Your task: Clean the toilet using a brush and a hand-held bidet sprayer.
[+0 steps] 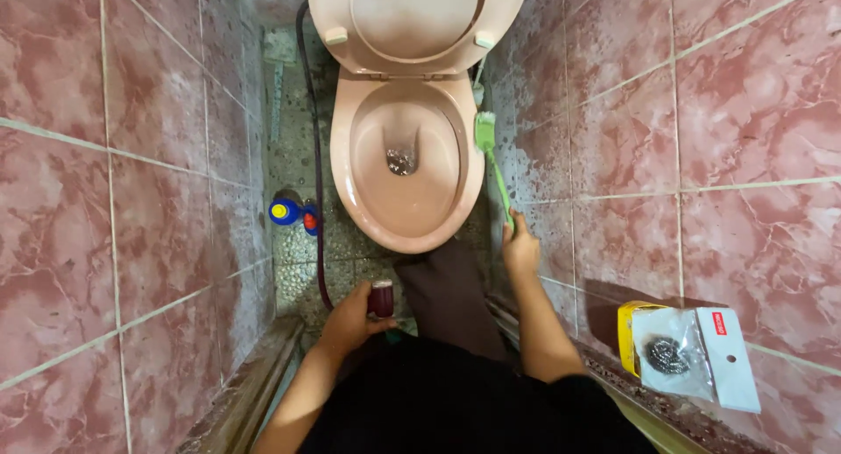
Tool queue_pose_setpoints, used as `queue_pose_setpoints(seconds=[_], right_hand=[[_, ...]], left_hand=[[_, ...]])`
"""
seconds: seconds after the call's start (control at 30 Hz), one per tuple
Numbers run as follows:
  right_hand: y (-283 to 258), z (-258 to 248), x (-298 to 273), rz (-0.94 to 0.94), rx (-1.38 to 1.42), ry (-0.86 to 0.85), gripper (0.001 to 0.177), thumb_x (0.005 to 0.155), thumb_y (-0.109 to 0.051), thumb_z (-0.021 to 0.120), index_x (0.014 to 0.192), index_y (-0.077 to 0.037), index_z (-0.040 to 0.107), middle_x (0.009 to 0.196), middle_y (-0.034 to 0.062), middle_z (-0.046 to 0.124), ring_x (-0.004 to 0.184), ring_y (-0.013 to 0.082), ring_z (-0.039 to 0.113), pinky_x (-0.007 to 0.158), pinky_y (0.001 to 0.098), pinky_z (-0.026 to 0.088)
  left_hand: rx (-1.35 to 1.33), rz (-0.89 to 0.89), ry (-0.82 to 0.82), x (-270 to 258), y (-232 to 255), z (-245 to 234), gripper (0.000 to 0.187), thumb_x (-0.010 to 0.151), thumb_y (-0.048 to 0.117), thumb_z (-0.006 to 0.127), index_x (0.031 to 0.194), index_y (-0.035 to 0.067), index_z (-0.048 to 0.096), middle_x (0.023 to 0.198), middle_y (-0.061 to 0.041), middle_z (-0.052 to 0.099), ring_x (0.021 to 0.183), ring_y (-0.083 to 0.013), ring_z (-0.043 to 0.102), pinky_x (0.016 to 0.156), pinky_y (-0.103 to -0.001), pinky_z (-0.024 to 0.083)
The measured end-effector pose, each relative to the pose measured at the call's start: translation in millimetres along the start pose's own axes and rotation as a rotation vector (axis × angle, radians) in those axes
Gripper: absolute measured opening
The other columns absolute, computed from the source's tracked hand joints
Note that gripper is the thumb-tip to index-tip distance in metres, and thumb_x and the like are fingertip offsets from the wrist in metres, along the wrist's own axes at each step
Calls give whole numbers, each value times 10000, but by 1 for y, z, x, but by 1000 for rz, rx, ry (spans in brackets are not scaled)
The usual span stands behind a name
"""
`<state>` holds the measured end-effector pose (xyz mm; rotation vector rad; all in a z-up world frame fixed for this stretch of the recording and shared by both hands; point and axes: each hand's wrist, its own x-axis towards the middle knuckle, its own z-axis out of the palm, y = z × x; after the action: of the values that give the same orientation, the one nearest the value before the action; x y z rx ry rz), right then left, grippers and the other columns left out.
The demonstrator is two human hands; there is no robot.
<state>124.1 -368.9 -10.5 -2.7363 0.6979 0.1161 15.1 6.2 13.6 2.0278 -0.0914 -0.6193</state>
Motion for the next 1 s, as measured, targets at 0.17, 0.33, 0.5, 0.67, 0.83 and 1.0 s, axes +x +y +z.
queue_pose_setpoints(seconds=[0.17,0.33,0.5,0.67,0.83,1.0], right_hand=[[-7,44,66,-172,136,105,363,969,-265,656,1331,-261,632,959,251,719,836,467,702,716,552,558],[-28,22,76,-156,176,38,361,990,-270,640,1349,-250,617,883,240,722,859,444,715,767,540,552],[11,28,3,-153,-11,-32,461,968,-314,632,1423,-338,568,794,279,694,750,494,689,691,599,543],[-9,40,40,-55,-5,-48,422,985,-326,622,1402,-347,557,828,264,708,766,484,699,685,593,543],[-37,48,79,-103,101,9,395,996,-317,627,1384,-346,557,876,259,720,813,478,704,709,580,549],[6,43,38,-120,1,-62,442,979,-338,638,1408,-352,530,865,265,713,792,487,701,696,592,547]], left_hand=[[-2,60,112,-3,-5,-1,891,644,464,921,1238,-36,485,1075,-237,645,968,-422,661,800,-461,540],[52,129,156,0,-12,-5,813,654,477,917,1172,-11,524,1032,-232,658,962,-438,651,813,-472,533],[16,150,193,0,-14,-10,789,661,427,921,1219,-13,577,1096,-230,682,991,-429,668,840,-460,536],[-76,107,205,-1,-4,-18,807,654,421,907,1253,-8,578,1131,-221,686,996,-412,687,840,-444,545],[-62,79,177,3,-5,-14,811,643,402,917,1261,5,573,1129,-211,688,999,-405,692,832,-432,554],[-8,180,229,8,-28,-1,843,656,426,924,1267,-23,556,1157,-240,674,1029,-435,664,853,-448,541]])
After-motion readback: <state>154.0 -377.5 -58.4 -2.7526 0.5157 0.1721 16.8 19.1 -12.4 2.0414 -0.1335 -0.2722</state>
